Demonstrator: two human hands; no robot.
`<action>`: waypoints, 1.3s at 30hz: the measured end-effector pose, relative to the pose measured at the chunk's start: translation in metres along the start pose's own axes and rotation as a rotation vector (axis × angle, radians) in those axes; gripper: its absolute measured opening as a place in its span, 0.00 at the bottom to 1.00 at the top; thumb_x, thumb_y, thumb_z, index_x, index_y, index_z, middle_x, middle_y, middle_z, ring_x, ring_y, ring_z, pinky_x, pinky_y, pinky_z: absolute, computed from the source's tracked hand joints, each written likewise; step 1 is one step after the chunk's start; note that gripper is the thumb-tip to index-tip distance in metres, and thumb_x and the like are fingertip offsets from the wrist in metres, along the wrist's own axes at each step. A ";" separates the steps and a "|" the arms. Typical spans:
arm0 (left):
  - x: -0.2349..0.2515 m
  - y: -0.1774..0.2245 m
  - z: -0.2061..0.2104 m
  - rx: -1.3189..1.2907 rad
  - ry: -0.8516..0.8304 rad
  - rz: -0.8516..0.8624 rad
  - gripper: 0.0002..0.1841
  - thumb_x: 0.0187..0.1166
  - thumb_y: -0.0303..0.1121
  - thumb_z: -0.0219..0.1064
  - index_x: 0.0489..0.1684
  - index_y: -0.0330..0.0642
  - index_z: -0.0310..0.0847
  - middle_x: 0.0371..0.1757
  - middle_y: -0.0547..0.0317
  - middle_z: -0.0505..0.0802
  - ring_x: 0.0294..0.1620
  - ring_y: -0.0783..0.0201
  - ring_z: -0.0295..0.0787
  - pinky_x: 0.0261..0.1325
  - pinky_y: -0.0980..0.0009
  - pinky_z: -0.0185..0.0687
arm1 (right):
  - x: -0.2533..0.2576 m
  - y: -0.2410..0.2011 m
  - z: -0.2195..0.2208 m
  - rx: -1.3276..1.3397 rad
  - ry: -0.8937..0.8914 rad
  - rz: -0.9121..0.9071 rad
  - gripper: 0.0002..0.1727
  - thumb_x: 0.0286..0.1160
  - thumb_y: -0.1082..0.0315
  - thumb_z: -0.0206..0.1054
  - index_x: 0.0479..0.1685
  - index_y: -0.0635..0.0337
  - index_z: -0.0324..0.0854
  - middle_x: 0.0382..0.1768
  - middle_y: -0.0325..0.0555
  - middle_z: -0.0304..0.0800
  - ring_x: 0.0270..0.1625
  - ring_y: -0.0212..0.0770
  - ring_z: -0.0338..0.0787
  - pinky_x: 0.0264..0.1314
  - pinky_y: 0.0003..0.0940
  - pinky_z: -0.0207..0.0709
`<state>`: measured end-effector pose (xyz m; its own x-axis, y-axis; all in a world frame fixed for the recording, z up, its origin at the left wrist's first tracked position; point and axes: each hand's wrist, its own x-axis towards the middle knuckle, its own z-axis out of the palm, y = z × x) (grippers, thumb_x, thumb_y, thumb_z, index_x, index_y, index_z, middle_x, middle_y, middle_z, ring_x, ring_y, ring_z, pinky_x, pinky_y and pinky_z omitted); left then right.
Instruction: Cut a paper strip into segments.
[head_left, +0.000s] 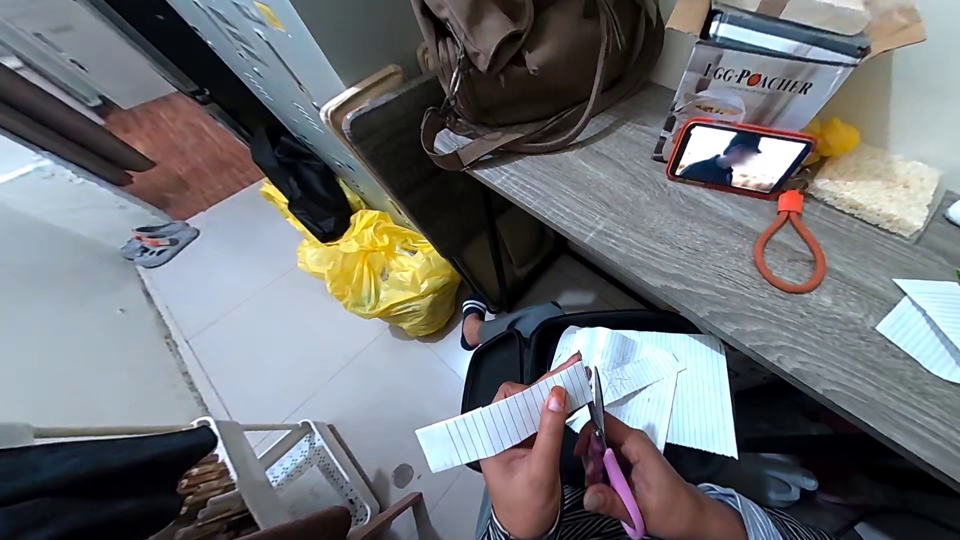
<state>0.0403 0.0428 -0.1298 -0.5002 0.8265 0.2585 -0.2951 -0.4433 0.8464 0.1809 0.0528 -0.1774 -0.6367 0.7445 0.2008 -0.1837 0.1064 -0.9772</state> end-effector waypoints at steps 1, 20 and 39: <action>0.000 0.000 0.000 0.002 0.001 0.000 0.04 0.77 0.33 0.74 0.39 0.47 0.85 0.47 0.50 0.99 0.47 0.59 0.99 0.51 0.65 0.96 | 0.000 -0.001 0.000 0.000 0.000 0.001 0.28 0.75 0.45 0.72 0.49 0.65 0.77 0.28 0.32 0.78 0.28 0.13 0.75 0.32 0.09 0.70; 0.000 0.000 0.000 0.005 0.014 0.016 0.02 0.76 0.30 0.74 0.40 0.47 0.86 0.47 0.51 0.99 0.47 0.59 0.99 0.52 0.64 0.96 | -0.002 0.003 0.000 -0.011 0.060 -0.037 0.22 0.76 0.50 0.73 0.40 0.64 0.78 0.21 0.32 0.77 0.22 0.14 0.74 0.26 0.10 0.70; 0.001 -0.001 0.000 -0.005 0.017 0.000 0.04 0.76 0.31 0.74 0.38 0.46 0.84 0.46 0.50 0.99 0.46 0.58 0.99 0.50 0.64 0.96 | 0.000 0.002 0.000 -0.018 0.022 -0.009 0.25 0.76 0.48 0.73 0.45 0.64 0.77 0.25 0.32 0.77 0.25 0.14 0.74 0.29 0.09 0.69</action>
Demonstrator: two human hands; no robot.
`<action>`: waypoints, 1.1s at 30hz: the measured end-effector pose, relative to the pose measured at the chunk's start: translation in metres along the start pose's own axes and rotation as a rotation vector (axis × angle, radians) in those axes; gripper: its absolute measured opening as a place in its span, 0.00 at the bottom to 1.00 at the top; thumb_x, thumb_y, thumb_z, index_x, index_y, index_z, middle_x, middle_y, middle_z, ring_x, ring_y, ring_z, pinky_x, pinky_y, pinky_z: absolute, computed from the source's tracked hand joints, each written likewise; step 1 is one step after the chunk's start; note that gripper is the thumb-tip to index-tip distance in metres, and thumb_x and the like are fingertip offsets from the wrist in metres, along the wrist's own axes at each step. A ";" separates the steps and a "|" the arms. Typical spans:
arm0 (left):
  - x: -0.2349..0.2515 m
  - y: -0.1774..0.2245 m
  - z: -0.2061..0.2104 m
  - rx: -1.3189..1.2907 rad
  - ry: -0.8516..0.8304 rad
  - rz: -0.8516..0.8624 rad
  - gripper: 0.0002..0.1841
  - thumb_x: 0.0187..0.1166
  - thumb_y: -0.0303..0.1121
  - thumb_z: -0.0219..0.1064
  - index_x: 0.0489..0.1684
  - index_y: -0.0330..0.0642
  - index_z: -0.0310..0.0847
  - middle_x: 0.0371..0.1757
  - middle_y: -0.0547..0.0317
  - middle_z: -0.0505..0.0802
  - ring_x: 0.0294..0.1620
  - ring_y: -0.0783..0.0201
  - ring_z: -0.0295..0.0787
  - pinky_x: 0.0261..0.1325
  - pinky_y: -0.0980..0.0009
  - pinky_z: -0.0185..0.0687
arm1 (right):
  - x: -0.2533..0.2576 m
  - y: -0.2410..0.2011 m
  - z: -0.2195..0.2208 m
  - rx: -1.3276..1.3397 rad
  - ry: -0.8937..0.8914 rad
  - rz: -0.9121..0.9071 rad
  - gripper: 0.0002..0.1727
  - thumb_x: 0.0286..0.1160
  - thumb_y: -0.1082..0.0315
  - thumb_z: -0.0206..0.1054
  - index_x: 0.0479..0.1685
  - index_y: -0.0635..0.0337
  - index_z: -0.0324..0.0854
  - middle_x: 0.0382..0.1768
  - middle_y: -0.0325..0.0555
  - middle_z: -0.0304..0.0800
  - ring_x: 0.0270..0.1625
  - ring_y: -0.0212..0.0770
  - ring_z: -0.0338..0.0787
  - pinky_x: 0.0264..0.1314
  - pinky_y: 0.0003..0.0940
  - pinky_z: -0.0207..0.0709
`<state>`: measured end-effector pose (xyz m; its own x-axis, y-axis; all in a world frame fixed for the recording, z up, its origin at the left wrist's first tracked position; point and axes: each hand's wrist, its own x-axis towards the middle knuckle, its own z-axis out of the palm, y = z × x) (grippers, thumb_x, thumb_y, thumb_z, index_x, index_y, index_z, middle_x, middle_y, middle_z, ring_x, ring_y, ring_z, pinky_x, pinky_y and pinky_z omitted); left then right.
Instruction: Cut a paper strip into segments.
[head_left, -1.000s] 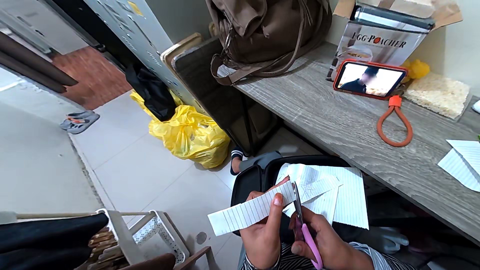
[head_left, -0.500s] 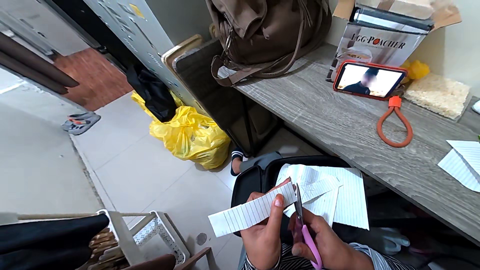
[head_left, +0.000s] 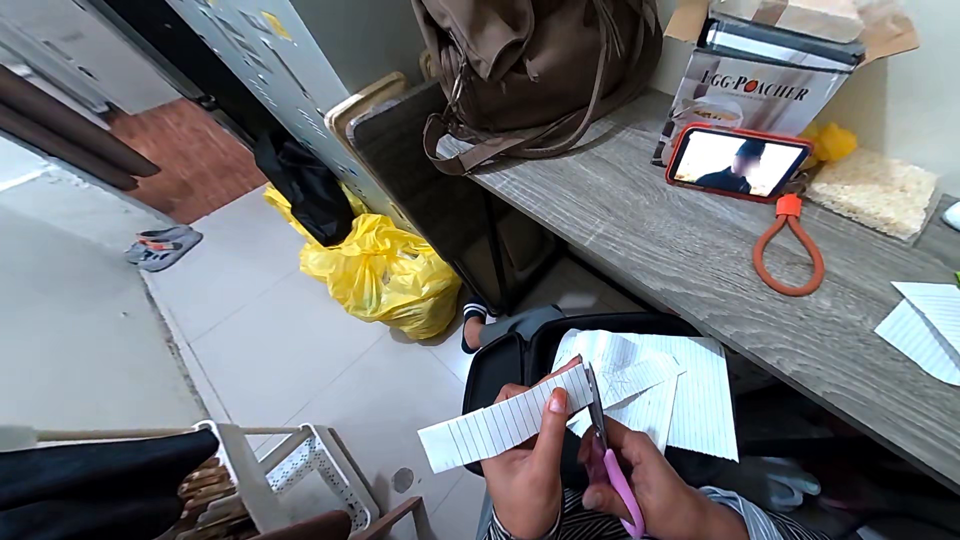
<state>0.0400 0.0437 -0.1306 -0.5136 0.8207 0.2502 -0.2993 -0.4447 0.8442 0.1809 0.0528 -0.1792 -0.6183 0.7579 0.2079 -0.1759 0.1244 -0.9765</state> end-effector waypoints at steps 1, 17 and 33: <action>0.000 0.000 0.000 -0.005 -0.002 -0.001 0.04 0.76 0.30 0.74 0.39 0.46 0.84 0.45 0.50 0.99 0.46 0.58 0.99 0.50 0.64 0.96 | 0.001 -0.001 0.000 -0.007 -0.018 0.004 0.27 0.76 0.46 0.72 0.47 0.64 0.77 0.26 0.33 0.77 0.26 0.14 0.74 0.30 0.09 0.69; -0.001 0.001 0.002 -0.008 -0.010 0.004 0.03 0.76 0.30 0.74 0.39 0.46 0.85 0.46 0.50 0.99 0.47 0.58 0.99 0.51 0.64 0.96 | 0.001 -0.004 -0.001 -0.018 -0.029 0.024 0.28 0.75 0.44 0.71 0.47 0.65 0.77 0.25 0.32 0.77 0.25 0.14 0.73 0.30 0.09 0.68; -0.001 0.001 0.001 -0.011 0.003 0.004 0.03 0.76 0.29 0.74 0.38 0.46 0.85 0.45 0.50 0.99 0.46 0.58 0.99 0.50 0.64 0.96 | 0.000 -0.001 0.000 -0.030 0.003 -0.003 0.26 0.76 0.47 0.73 0.44 0.65 0.77 0.24 0.33 0.77 0.25 0.14 0.73 0.29 0.09 0.68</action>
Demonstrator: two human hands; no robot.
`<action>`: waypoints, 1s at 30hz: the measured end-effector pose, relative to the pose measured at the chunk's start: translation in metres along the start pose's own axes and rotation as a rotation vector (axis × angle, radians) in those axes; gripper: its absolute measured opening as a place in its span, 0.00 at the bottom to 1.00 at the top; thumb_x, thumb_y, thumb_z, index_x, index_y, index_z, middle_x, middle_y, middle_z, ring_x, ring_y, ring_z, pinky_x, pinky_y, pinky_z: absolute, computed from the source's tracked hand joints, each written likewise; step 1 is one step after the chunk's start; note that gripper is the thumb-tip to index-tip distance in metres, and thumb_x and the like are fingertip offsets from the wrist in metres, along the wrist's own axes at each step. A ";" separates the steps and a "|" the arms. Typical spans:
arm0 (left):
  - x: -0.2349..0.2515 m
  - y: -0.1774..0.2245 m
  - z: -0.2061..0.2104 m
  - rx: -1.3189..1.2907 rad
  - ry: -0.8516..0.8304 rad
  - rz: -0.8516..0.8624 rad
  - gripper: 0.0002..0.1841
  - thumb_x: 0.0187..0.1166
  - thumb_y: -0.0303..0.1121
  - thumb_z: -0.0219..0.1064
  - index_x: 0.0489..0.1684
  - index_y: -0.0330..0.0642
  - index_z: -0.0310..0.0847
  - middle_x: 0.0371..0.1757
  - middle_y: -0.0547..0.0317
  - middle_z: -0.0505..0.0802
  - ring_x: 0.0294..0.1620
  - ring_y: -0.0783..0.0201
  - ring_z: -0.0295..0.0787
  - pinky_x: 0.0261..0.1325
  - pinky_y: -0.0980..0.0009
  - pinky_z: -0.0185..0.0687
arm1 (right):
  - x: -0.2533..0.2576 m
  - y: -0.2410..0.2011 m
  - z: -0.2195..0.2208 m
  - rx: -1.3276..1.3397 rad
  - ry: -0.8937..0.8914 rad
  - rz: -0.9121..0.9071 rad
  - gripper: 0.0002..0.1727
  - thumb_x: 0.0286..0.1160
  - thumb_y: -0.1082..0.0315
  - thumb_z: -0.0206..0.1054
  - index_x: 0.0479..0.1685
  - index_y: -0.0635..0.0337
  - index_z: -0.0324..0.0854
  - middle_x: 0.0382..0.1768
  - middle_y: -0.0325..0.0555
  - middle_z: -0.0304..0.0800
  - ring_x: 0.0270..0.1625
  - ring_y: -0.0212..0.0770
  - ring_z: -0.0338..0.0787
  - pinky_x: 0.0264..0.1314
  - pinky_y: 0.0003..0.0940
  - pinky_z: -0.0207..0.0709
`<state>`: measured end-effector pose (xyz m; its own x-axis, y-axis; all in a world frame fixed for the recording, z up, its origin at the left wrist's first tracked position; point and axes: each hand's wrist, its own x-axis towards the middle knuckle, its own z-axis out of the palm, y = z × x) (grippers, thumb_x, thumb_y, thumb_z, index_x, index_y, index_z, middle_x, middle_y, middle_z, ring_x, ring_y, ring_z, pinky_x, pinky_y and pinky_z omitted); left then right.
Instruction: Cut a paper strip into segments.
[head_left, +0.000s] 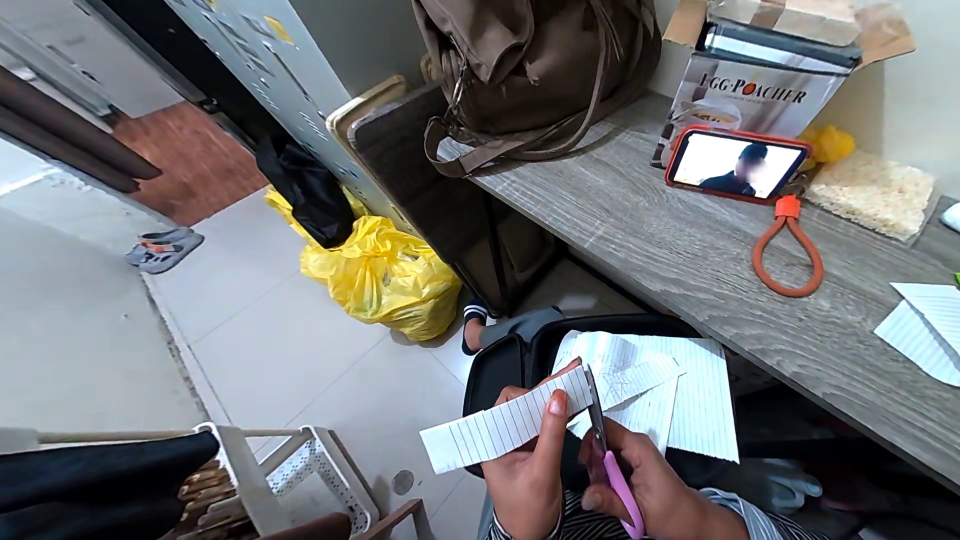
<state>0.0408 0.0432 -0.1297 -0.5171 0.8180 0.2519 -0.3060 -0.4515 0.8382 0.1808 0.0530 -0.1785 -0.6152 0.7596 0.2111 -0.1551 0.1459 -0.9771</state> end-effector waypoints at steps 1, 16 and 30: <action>0.000 0.000 0.000 0.004 0.003 -0.002 0.03 0.76 0.30 0.74 0.38 0.46 0.85 0.45 0.51 0.99 0.46 0.59 0.99 0.50 0.64 0.96 | 0.000 -0.002 0.000 -0.005 -0.024 0.019 0.28 0.75 0.45 0.72 0.47 0.66 0.77 0.25 0.33 0.77 0.26 0.14 0.73 0.30 0.09 0.68; 0.000 0.000 0.000 0.009 -0.004 0.006 0.03 0.76 0.30 0.74 0.38 0.46 0.85 0.45 0.51 0.99 0.46 0.59 0.99 0.50 0.64 0.96 | 0.000 -0.001 0.000 0.002 0.003 0.002 0.25 0.76 0.48 0.73 0.44 0.66 0.78 0.23 0.33 0.77 0.24 0.14 0.73 0.28 0.09 0.67; -0.001 0.000 -0.001 0.008 0.012 -0.005 0.03 0.75 0.30 0.75 0.39 0.47 0.86 0.45 0.51 0.99 0.46 0.59 0.99 0.50 0.64 0.96 | -0.001 0.001 0.001 -0.002 0.038 -0.025 0.23 0.75 0.50 0.74 0.40 0.65 0.78 0.21 0.33 0.77 0.23 0.14 0.74 0.27 0.09 0.69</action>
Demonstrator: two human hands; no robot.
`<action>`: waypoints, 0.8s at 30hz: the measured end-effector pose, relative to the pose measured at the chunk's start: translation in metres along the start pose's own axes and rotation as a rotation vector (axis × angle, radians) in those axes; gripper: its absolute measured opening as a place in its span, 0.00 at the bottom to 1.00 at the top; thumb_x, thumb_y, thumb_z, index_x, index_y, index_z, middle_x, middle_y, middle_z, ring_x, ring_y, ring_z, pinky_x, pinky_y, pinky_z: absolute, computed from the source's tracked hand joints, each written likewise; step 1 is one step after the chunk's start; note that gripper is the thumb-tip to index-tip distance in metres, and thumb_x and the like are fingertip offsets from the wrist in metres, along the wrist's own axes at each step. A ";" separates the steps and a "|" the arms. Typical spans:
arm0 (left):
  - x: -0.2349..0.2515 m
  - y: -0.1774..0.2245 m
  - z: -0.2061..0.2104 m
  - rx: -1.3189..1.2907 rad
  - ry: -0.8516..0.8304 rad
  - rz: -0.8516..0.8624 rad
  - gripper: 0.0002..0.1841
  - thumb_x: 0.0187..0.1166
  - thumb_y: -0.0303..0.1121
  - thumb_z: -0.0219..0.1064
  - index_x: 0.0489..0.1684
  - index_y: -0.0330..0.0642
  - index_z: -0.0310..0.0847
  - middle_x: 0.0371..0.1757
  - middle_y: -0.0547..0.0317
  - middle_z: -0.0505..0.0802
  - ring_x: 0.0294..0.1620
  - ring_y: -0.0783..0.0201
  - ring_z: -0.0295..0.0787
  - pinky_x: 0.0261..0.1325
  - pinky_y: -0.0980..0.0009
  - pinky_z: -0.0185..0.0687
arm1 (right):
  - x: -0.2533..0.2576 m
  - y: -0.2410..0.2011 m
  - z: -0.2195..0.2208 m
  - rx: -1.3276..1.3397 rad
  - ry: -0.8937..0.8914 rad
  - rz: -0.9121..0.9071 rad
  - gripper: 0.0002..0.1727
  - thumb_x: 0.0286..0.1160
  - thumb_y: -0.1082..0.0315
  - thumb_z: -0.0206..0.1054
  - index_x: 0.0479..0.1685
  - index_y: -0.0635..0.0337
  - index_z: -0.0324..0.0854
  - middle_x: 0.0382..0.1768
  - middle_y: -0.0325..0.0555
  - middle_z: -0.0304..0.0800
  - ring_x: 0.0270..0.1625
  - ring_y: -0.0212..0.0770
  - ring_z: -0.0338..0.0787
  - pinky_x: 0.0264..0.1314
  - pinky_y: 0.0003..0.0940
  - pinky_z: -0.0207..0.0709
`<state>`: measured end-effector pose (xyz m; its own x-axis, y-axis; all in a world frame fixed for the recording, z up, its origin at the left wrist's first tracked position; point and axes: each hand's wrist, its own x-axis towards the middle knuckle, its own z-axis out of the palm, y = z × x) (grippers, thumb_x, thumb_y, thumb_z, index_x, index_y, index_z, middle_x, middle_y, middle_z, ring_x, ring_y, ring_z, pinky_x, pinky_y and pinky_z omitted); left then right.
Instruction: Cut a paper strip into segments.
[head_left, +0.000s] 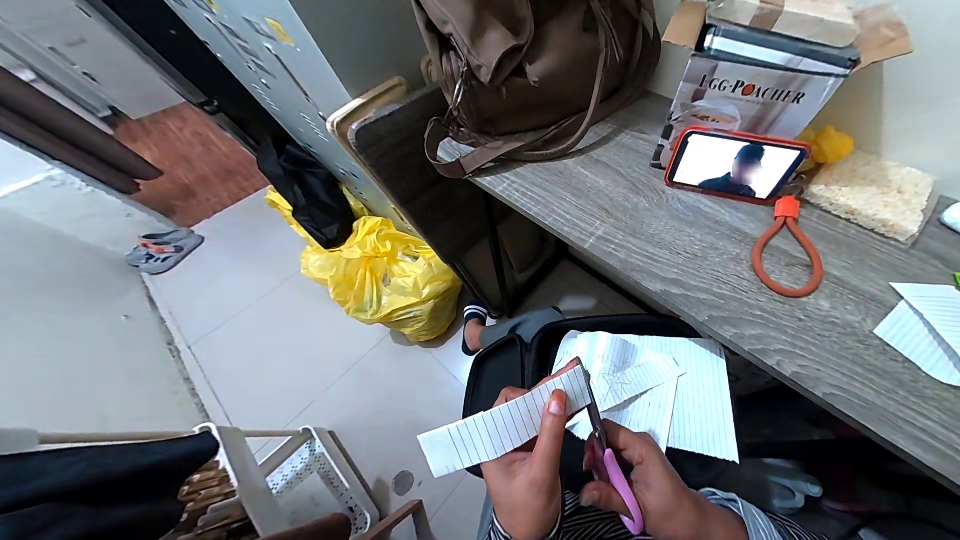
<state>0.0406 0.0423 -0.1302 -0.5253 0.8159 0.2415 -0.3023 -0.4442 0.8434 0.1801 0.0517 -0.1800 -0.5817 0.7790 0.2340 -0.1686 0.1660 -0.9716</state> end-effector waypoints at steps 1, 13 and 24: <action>0.000 0.000 0.000 0.002 0.005 -0.001 0.04 0.74 0.30 0.76 0.39 0.47 0.87 0.44 0.52 0.99 0.46 0.59 0.99 0.50 0.64 0.96 | 0.000 0.000 0.000 0.002 -0.006 0.005 0.24 0.75 0.49 0.73 0.40 0.65 0.78 0.21 0.33 0.78 0.23 0.14 0.74 0.27 0.09 0.70; 0.000 0.000 0.001 0.010 0.000 0.003 0.03 0.75 0.30 0.75 0.38 0.47 0.86 0.44 0.52 0.99 0.45 0.60 0.99 0.50 0.65 0.96 | 0.001 -0.001 0.000 -0.032 -0.024 0.022 0.26 0.73 0.48 0.74 0.43 0.66 0.77 0.23 0.33 0.76 0.24 0.13 0.71 0.29 0.08 0.65; -0.001 0.001 0.001 0.005 -0.011 0.002 0.03 0.75 0.30 0.75 0.38 0.47 0.86 0.44 0.52 0.99 0.45 0.60 0.99 0.50 0.65 0.96 | 0.001 -0.005 0.000 -0.006 -0.081 0.056 0.30 0.75 0.44 0.72 0.49 0.67 0.76 0.26 0.34 0.77 0.27 0.14 0.74 0.31 0.09 0.68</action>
<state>0.0418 0.0416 -0.1290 -0.5167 0.8193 0.2484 -0.2973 -0.4438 0.8454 0.1807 0.0519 -0.1754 -0.6527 0.7357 0.1812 -0.1295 0.1273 -0.9834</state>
